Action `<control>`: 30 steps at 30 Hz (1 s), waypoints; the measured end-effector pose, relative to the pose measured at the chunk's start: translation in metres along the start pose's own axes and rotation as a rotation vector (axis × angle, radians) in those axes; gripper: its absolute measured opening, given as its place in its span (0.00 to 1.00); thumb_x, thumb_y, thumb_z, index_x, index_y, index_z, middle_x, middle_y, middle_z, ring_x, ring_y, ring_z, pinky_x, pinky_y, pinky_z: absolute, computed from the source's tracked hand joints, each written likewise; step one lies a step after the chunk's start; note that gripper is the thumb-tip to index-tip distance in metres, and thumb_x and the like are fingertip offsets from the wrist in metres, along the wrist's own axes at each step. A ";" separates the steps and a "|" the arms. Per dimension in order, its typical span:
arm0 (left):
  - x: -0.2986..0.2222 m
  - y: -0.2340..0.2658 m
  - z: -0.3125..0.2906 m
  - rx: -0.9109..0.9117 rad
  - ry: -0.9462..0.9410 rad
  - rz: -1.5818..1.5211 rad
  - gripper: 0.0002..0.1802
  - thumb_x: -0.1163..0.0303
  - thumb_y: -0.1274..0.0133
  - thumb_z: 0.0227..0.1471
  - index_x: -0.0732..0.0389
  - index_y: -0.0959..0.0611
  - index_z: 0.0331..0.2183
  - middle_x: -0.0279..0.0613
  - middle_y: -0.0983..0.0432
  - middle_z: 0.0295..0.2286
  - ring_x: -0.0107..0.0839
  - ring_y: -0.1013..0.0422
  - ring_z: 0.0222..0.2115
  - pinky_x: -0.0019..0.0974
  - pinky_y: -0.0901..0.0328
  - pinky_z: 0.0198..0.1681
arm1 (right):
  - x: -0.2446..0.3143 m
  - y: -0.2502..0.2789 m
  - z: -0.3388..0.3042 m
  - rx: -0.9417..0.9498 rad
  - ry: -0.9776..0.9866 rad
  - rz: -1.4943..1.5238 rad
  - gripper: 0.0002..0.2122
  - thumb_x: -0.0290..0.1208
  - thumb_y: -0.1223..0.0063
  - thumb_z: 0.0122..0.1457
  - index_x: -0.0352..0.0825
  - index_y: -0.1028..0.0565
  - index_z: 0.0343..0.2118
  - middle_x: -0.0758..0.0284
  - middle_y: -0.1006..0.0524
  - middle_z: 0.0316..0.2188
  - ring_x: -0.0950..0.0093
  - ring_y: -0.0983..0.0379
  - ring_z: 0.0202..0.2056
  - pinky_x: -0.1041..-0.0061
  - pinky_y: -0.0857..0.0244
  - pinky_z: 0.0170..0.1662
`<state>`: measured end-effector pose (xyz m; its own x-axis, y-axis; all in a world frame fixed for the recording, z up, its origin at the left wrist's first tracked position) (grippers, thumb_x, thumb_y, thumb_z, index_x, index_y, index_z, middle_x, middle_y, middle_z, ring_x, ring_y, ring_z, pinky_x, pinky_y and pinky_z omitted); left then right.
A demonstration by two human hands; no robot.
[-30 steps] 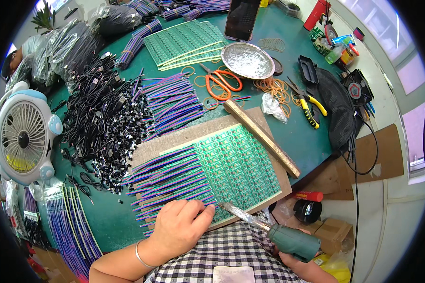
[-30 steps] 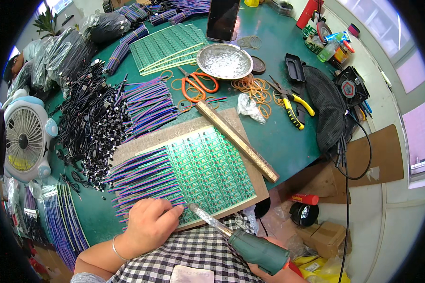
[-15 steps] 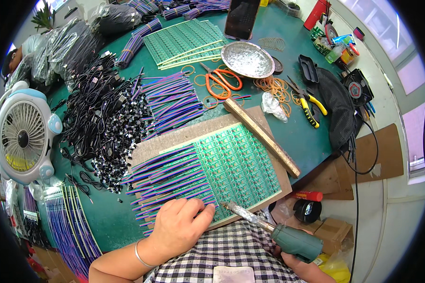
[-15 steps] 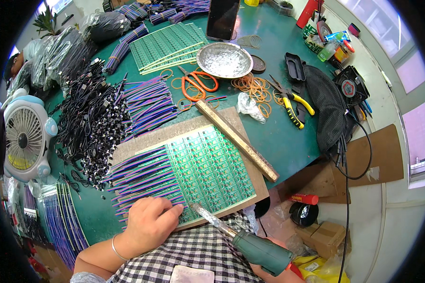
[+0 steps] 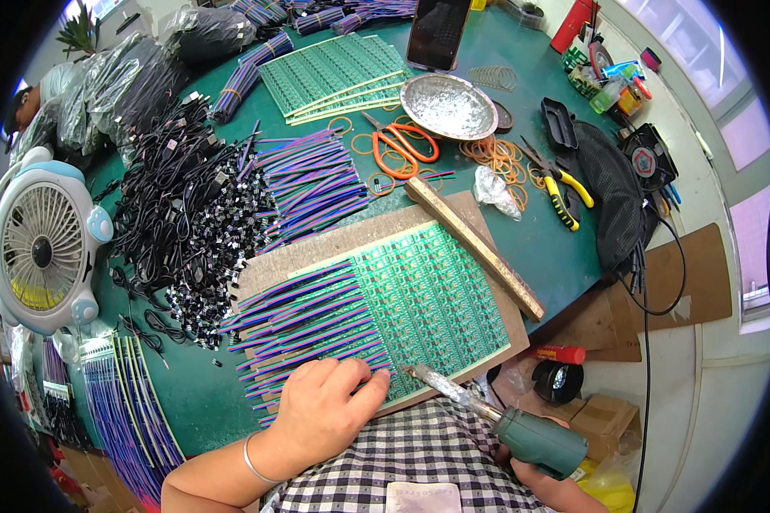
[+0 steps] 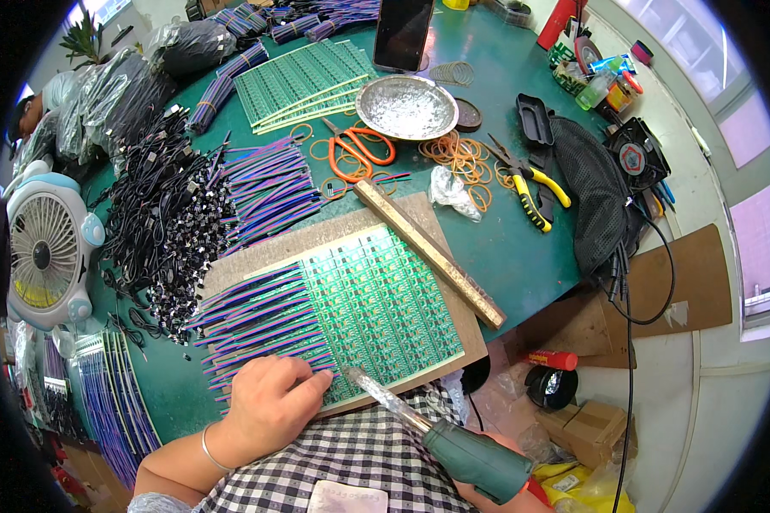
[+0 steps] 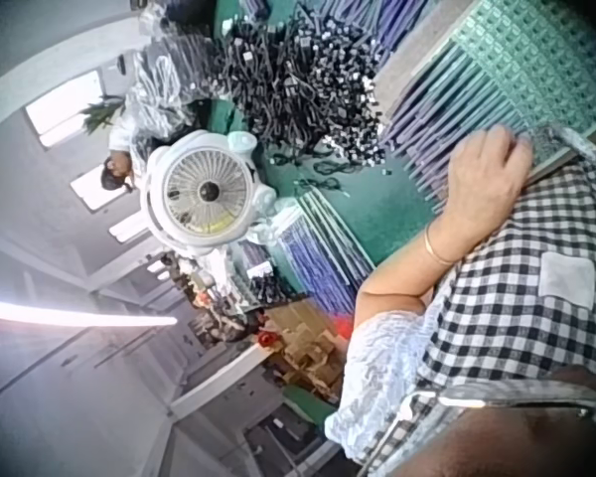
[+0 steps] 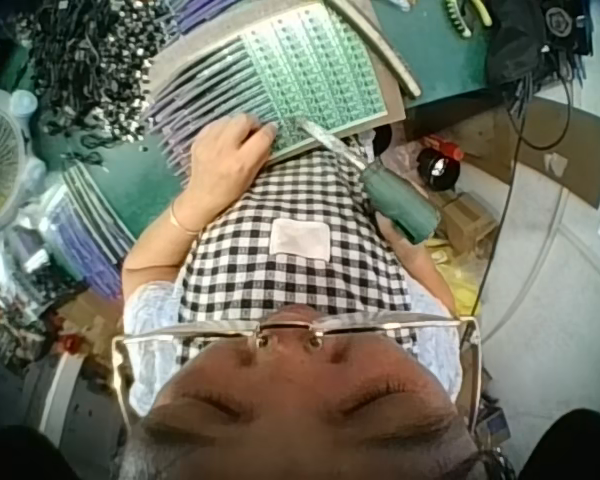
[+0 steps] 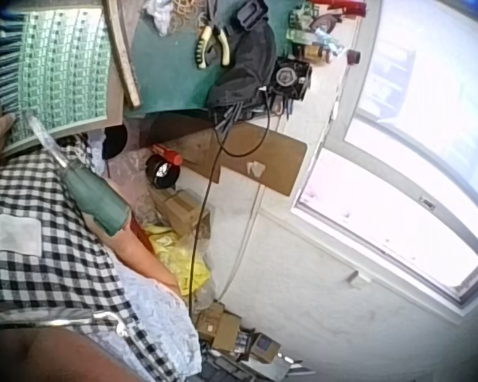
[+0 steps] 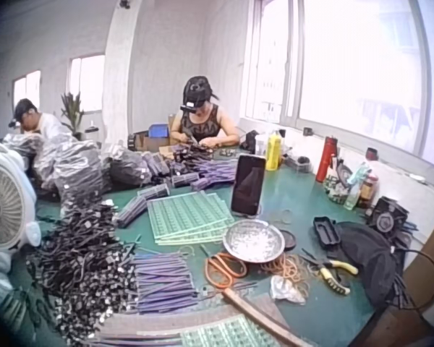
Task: The person aligns colored ribbon cables onto circuit boards and solders them in place using a soldering gun.
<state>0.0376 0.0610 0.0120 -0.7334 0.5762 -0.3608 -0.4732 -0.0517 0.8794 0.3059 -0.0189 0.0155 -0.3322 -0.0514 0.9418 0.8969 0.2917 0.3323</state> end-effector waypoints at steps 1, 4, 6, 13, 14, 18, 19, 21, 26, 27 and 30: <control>0.000 0.000 0.000 0.000 0.000 0.000 0.10 0.70 0.45 0.42 0.53 0.18 0.33 0.30 0.31 0.26 0.28 0.33 0.24 0.32 0.38 0.25 | 0.000 0.000 0.000 0.000 0.000 0.000 0.20 0.21 0.45 0.54 0.25 0.31 0.51 0.54 0.25 0.46 0.65 0.27 0.48 0.71 0.36 0.52; 0.001 -0.002 0.001 -0.002 -0.010 0.001 0.10 0.69 0.46 0.42 0.53 0.18 0.33 0.30 0.31 0.26 0.28 0.33 0.24 0.32 0.38 0.25 | -0.004 -0.001 -0.004 -0.006 -0.109 0.007 0.21 0.22 0.44 0.53 0.26 0.32 0.52 0.54 0.25 0.47 0.65 0.27 0.48 0.71 0.36 0.52; 0.001 -0.003 0.001 0.000 -0.011 0.005 0.10 0.69 0.46 0.42 0.53 0.18 0.33 0.30 0.31 0.26 0.28 0.33 0.24 0.32 0.38 0.26 | -0.006 -0.001 -0.007 -0.006 -0.179 0.013 0.22 0.22 0.44 0.53 0.26 0.32 0.52 0.54 0.25 0.47 0.65 0.27 0.48 0.71 0.36 0.52; 0.001 -0.002 0.002 -0.002 -0.003 0.002 0.10 0.69 0.46 0.42 0.53 0.18 0.32 0.30 0.31 0.26 0.27 0.33 0.24 0.32 0.38 0.26 | -0.008 -0.002 -0.005 -0.018 -0.170 0.107 0.24 0.23 0.43 0.53 0.26 0.34 0.54 0.55 0.26 0.48 0.66 0.28 0.49 0.71 0.37 0.53; 0.001 -0.001 0.004 -0.023 -0.004 -0.017 0.12 0.71 0.43 0.38 0.53 0.18 0.31 0.30 0.30 0.25 0.29 0.32 0.23 0.33 0.38 0.24 | -0.012 -0.005 -0.002 -0.014 -0.118 0.187 0.24 0.22 0.43 0.53 0.26 0.34 0.54 0.55 0.26 0.48 0.66 0.29 0.50 0.71 0.37 0.53; 0.002 -0.001 0.004 -0.024 0.004 -0.038 0.14 0.73 0.41 0.33 0.53 0.17 0.30 0.31 0.30 0.24 0.30 0.31 0.22 0.35 0.37 0.22 | -0.018 -0.005 -0.004 0.023 -0.027 0.203 0.25 0.22 0.44 0.53 0.26 0.35 0.54 0.55 0.28 0.50 0.66 0.29 0.51 0.71 0.37 0.54; 0.002 -0.001 0.003 -0.024 0.004 -0.038 0.14 0.73 0.41 0.33 0.53 0.17 0.30 0.31 0.30 0.24 0.30 0.31 0.22 0.35 0.37 0.22 | -0.018 -0.005 -0.005 0.024 -0.028 0.203 0.25 0.22 0.44 0.53 0.26 0.35 0.54 0.55 0.28 0.50 0.66 0.29 0.51 0.71 0.37 0.54; 0.002 -0.001 0.003 0.006 0.011 -0.021 0.10 0.69 0.46 0.42 0.53 0.18 0.32 0.29 0.31 0.26 0.27 0.32 0.24 0.33 0.37 0.25 | -0.020 -0.004 -0.009 0.004 -0.055 0.184 0.25 0.22 0.44 0.53 0.26 0.35 0.55 0.55 0.28 0.50 0.66 0.30 0.51 0.71 0.38 0.54; 0.002 -0.001 0.004 -0.013 0.004 -0.033 0.12 0.71 0.43 0.37 0.53 0.18 0.31 0.30 0.30 0.25 0.29 0.32 0.23 0.33 0.37 0.24 | -0.020 -0.001 -0.017 -0.043 -0.121 0.136 0.24 0.22 0.45 0.54 0.26 0.36 0.55 0.55 0.28 0.51 0.66 0.30 0.52 0.71 0.38 0.54; 0.002 0.000 0.004 -0.030 -0.003 -0.044 0.14 0.73 0.40 0.33 0.53 0.17 0.30 0.31 0.30 0.24 0.30 0.31 0.22 0.34 0.38 0.23 | -0.017 -0.001 -0.017 -0.053 -0.135 0.124 0.24 0.22 0.45 0.54 0.26 0.36 0.55 0.55 0.28 0.51 0.66 0.30 0.52 0.71 0.38 0.54; 0.002 0.000 0.004 -0.028 -0.009 -0.035 0.14 0.73 0.40 0.33 0.54 0.17 0.30 0.31 0.30 0.24 0.30 0.31 0.21 0.34 0.38 0.23 | -0.003 0.006 -0.013 -0.013 -0.484 0.071 0.21 0.46 0.48 0.58 0.35 0.27 0.47 0.68 0.22 0.34 0.75 0.28 0.35 0.71 0.41 0.49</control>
<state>0.0379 0.0655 0.0124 -0.7118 0.5853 -0.3883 -0.5123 -0.0545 0.8571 0.3155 -0.0292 0.0154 -0.3652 0.4185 0.8315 0.9246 0.2668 0.2718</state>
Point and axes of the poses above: each hand's wrist, its own z-axis towards the middle knuckle, its own y-axis out of the back of the hand, x = y × z, the point moved 4 cm from there along z, towards the middle knuckle
